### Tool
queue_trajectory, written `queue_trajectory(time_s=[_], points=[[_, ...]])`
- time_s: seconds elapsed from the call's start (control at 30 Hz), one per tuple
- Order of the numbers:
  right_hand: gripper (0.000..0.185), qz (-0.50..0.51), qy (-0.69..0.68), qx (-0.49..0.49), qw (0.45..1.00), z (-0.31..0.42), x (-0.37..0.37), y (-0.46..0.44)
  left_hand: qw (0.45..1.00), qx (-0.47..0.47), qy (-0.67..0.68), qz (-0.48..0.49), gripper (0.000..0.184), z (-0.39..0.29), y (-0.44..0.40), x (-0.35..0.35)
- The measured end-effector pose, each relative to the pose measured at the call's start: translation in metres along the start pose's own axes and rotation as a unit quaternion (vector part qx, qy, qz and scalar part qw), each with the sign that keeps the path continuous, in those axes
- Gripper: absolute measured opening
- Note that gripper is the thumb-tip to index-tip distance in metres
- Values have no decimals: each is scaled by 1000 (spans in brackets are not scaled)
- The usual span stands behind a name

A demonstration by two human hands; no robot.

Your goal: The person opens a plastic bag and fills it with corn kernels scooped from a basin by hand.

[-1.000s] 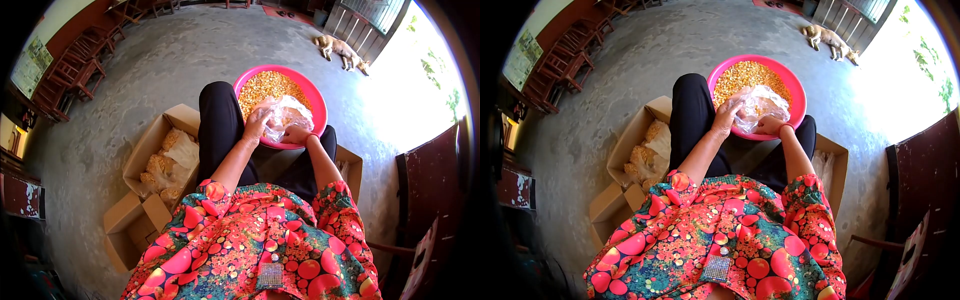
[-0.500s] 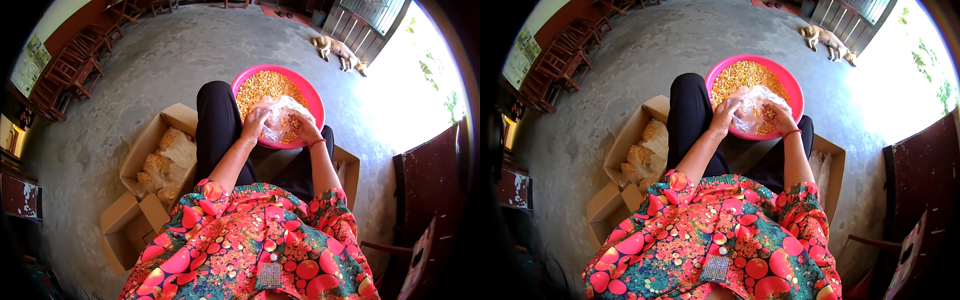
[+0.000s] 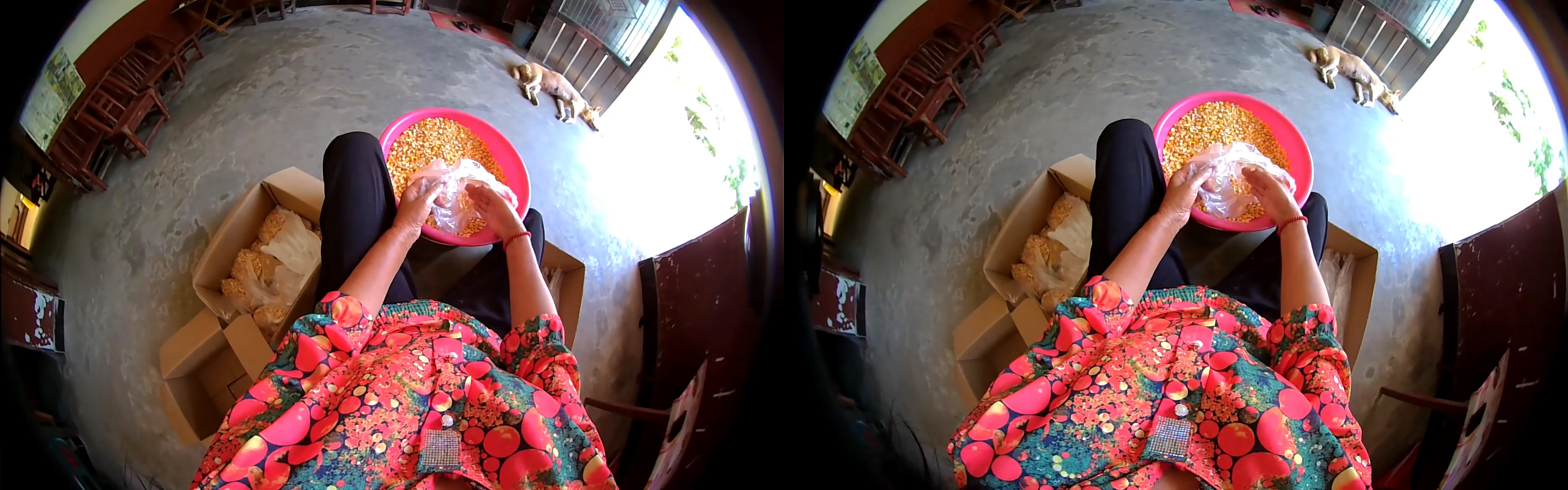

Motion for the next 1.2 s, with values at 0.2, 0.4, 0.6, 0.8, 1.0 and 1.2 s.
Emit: queue_trajectory(time_s=[0.2,0.4,0.6,0.8,1.0,1.2], points=[[18,-43,48,-70,996,6,-12,0,1000,-2,8,-1,20,-6,3,5],[26,-27,243,62,968,3,9,7,999,33,22,5,21,-2,-2,2],[22,70,556,132,818,-17,18,-1,1000,-2,8,10,27,5,-5,-4],[25,121,761,-2,637,-34,-4,-20,1000,-17,8,-1,25,4,-2,-2],[33,144,804,45,575,-34,-7,-24,1000,7,9,1,23,0,-1,-1],[37,212,796,76,562,-36,5,-22,1000,-26,-5,-11,16,0,4,-1]])
Point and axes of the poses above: each hand's wrist, its own y-axis away from the middle knuckle, its own x-axis out of the palm, z = x × y, the point moved 5 cm from there along -y, towards the middle knuckle, and after that the axes turned 5 degrees about -x, right-handed, at the moved point
